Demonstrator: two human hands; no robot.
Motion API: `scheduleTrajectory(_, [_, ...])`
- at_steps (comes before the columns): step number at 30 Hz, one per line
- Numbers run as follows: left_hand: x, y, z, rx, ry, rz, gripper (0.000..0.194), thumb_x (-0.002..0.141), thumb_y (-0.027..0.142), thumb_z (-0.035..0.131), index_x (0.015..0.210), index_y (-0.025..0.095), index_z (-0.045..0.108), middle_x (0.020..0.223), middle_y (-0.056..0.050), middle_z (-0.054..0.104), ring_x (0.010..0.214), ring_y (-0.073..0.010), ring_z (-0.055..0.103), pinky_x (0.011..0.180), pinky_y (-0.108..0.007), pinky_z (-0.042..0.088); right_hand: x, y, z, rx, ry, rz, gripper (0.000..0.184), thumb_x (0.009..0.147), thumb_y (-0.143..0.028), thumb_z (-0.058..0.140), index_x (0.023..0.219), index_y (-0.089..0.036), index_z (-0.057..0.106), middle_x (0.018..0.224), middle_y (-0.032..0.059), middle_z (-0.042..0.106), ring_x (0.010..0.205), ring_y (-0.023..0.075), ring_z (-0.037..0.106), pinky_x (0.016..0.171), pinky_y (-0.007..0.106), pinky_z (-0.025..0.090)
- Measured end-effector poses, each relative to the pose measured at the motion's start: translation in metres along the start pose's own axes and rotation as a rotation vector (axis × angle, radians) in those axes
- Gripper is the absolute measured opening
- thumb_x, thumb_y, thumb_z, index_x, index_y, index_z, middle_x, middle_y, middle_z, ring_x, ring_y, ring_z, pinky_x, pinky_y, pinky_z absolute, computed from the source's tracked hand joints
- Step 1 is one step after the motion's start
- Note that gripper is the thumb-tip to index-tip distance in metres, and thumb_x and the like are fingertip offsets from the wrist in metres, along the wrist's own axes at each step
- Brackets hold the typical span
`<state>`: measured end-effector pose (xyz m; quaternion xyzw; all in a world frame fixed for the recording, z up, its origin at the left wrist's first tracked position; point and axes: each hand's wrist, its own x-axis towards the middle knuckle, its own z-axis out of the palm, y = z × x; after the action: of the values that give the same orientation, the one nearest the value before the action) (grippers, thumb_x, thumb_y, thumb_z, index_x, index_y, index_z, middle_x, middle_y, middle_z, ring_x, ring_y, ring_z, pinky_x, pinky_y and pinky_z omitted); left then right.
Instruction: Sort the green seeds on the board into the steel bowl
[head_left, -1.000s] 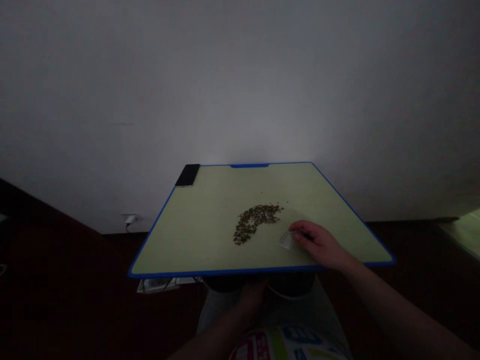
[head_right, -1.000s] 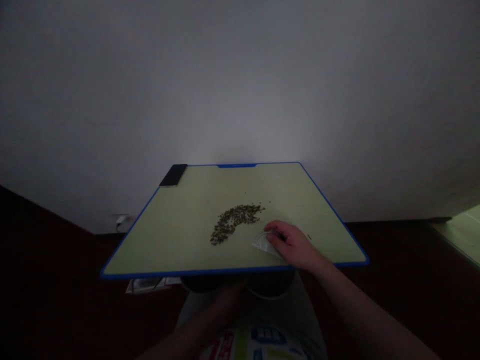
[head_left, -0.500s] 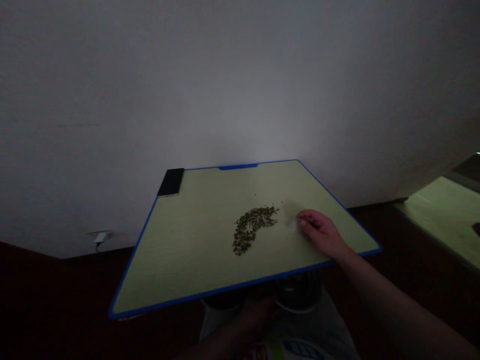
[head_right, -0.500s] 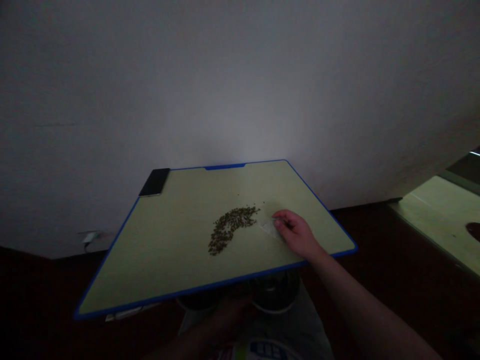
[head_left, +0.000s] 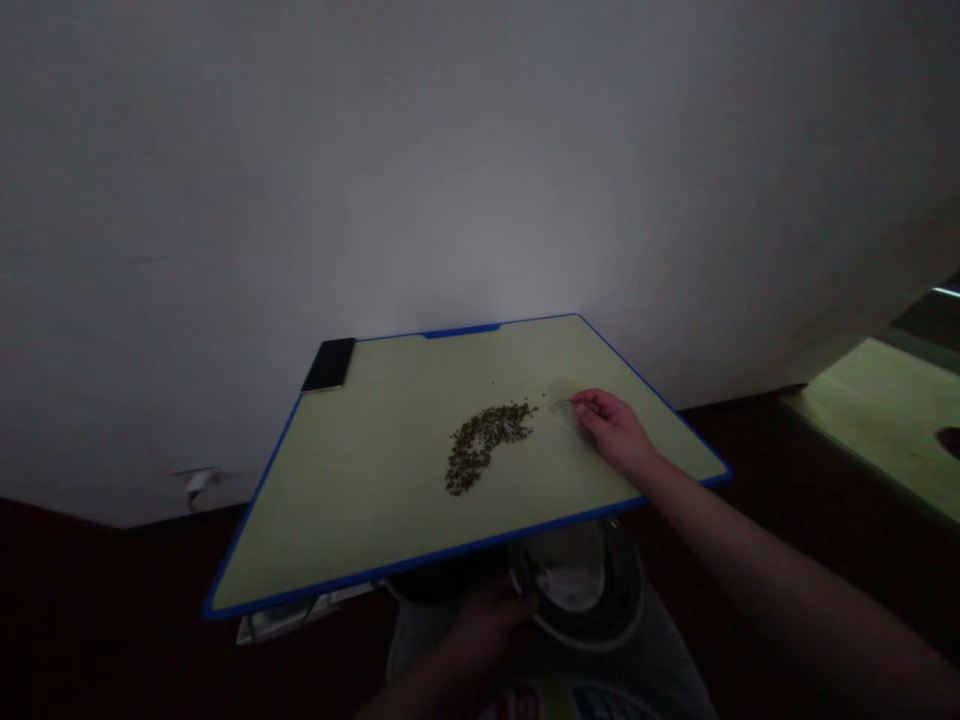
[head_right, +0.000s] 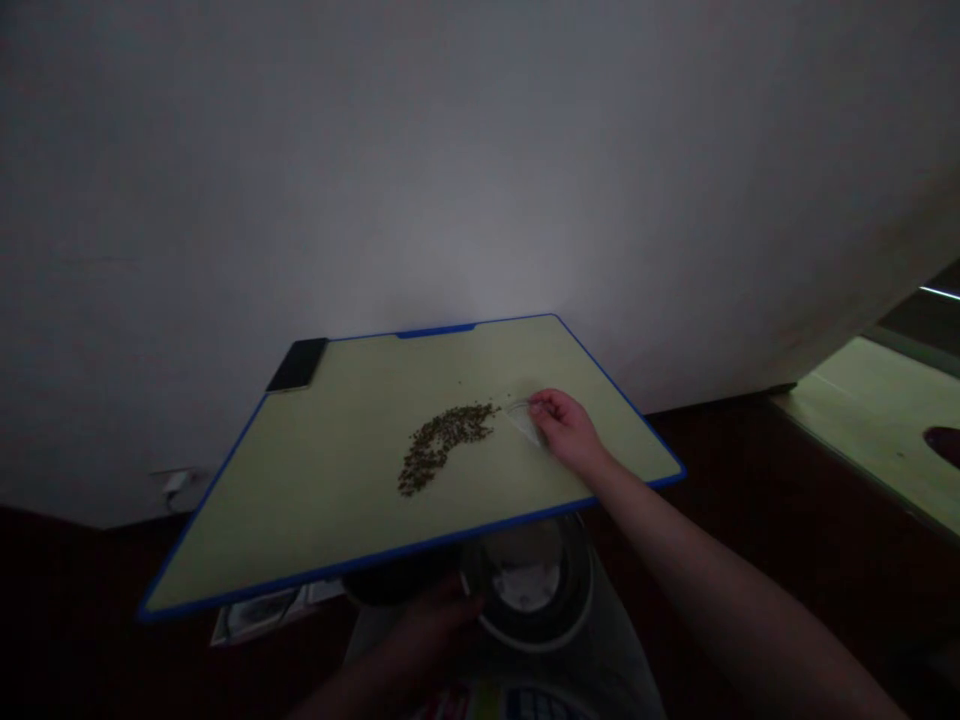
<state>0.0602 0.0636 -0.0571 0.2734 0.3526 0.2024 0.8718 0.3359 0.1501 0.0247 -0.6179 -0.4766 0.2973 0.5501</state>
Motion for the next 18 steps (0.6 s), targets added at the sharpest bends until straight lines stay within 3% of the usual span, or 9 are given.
scheduleTrajectory(3, [-0.013, -0.002, -0.003, 0.003, 0.029, 0.053, 0.041, 0.063, 0.035, 0.092, 0.097, 0.013, 0.082, 0.103, -0.017, 0.084, 0.101, -0.034, 0.077, 0.101, -0.045, 0.053, 0.005, 0.003, -0.004, 0.023, -0.07, -0.016, 0.039, 0.077, -0.057, 0.068, 0.092, -0.022, 0.059, 0.058, -0.0088, 0.042, 0.049, 0.0093, 0.033, 0.048, 0.025, 0.024])
scheduleTrajectory(7, [-0.03, -0.004, -0.006, -0.014, 0.078, 0.11, 0.042, 0.063, 0.034, 0.093, 0.097, 0.011, 0.082, 0.1, -0.018, 0.084, 0.101, -0.0351, 0.077, 0.1, -0.046, 0.054, 0.014, 0.007, -0.009, -0.001, -0.134, -0.034, 0.042, 0.076, -0.059, 0.067, 0.094, -0.022, 0.06, 0.058, -0.0088, 0.044, 0.047, 0.0105, 0.035, 0.047, 0.025, 0.026])
scheduleTrajectory(11, [-0.046, -0.011, -0.004, -0.091, 0.179, 0.156, 0.037, 0.063, 0.029, 0.092, 0.095, 0.013, 0.081, 0.099, -0.016, 0.084, 0.1, -0.0343, 0.078, 0.1, -0.046, 0.054, 0.025, 0.01, -0.011, -0.18, -0.107, -0.083, 0.034, 0.081, -0.052, 0.063, 0.095, -0.021, 0.064, 0.064, -0.0046, 0.053, 0.052, 0.0129, 0.043, 0.052, 0.026, 0.034])
scheduleTrajectory(18, [-0.061, -0.016, -0.003, -0.141, 0.164, 0.172, 0.041, 0.062, 0.034, 0.094, 0.095, 0.014, 0.081, 0.094, -0.017, 0.084, 0.1, -0.0372, 0.078, 0.096, -0.048, 0.056, 0.038, 0.005, -0.01, -0.532, -0.119, -0.197, 0.024, 0.088, -0.029, 0.054, 0.1, -0.017, 0.071, 0.076, 0.0024, 0.067, 0.066, 0.017, 0.055, 0.064, 0.028, 0.042])
